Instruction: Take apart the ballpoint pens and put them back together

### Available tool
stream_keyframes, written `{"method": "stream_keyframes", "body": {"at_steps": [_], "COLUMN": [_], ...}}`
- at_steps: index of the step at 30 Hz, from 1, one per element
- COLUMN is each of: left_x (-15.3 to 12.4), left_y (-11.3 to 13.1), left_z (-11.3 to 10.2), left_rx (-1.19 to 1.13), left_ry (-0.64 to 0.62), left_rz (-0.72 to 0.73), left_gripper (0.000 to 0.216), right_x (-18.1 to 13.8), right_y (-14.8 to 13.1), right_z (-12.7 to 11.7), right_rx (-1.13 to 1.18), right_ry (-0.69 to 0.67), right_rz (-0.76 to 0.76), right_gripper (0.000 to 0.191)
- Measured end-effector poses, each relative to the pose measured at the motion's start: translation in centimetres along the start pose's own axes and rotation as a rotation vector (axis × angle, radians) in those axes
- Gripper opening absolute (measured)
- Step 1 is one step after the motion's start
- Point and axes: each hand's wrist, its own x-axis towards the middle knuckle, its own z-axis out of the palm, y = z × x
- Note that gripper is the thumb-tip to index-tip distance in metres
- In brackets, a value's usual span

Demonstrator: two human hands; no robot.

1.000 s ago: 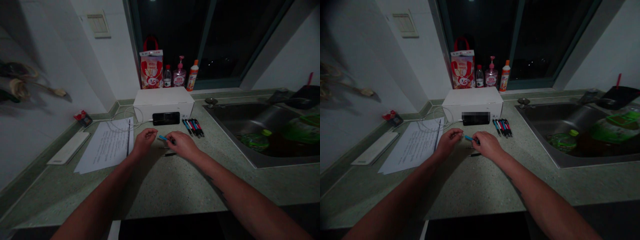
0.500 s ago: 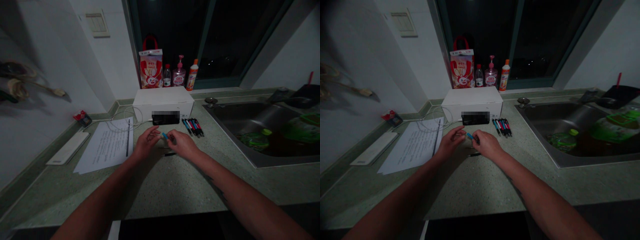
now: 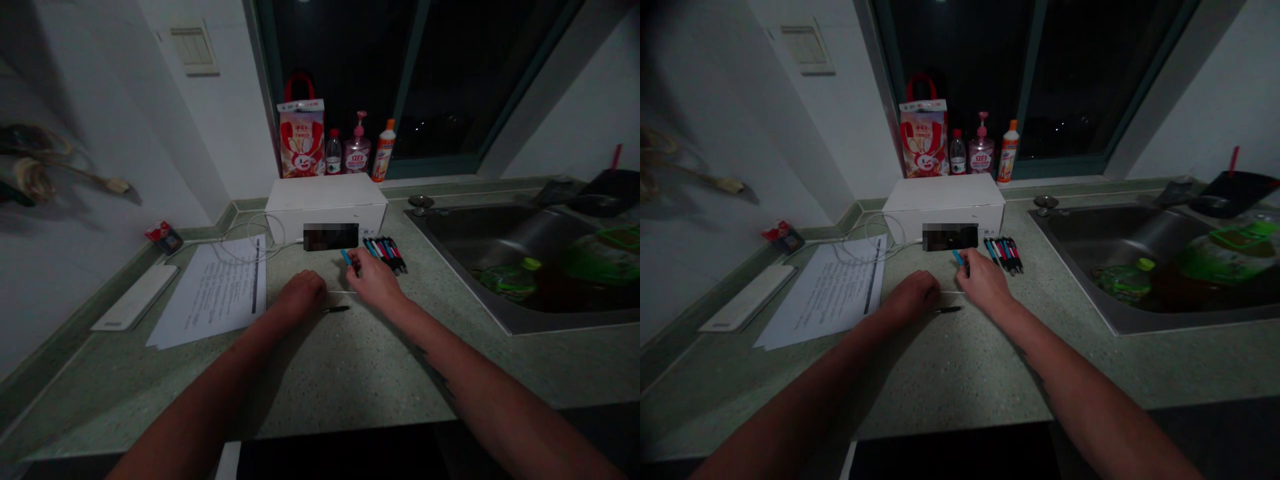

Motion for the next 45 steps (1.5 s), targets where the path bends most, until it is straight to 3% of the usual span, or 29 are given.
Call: {"method": "stream_keyframes", "body": {"at_steps": [6,13,20,27,32,39,41,44,45], "left_x": [-0.4,-0.7,-0.6,-0.7,-0.7,-0.7,-0.6,-0.7,-0.7], "left_y": [-1.1,-1.1,-1.3,-1.5,-1.3,-0.9,-0.7,-0.2,-0.1], "left_z": [-0.7,-1.3,-1.0,-1.0,-1.1,-0.2,0.1,0.5,0.5], "left_rx": [-0.048,-0.071,-0.033,-0.066,-0.072,-0.187,-0.264,-0.344,-0.34], "left_ry": [0.184,0.434,0.404,0.587,0.533,0.474,0.525,0.631,0.625], "left_rz": [-0.012,-0.003,-0.019,-0.009,0.02,0.106,0.04,-0.102,-0.106], "left_gripper": [0.021,0.025,0.024,0.021,0.023,0.019,0.03,0.064,0.065], "right_x": [0.5,0.2,0.2,0.2,0.1,-0.2,-0.3,-0.3,-0.2], "right_y": [1.2,0.8,0.8,0.9,0.8,0.4,0.3,0.2,0.3], "right_z": [-0.3,-0.3,-0.1,-0.1,-0.2,0.2,0.4,0.6,0.6], "right_rx": [-0.107,-0.127,-0.1,-0.121,-0.137,-0.089,-0.069,-0.021,0.009], "right_ry": [0.033,0.006,-0.013,0.001,-0.033,-0.121,-0.122,-0.067,-0.041], "right_rz": [0.013,-0.101,-0.173,-0.156,-0.189,-0.374,-0.333,-0.168,-0.114], "right_gripper": [0.024,0.021,0.023,0.022,0.021,0.018,0.018,0.021,0.024]}}
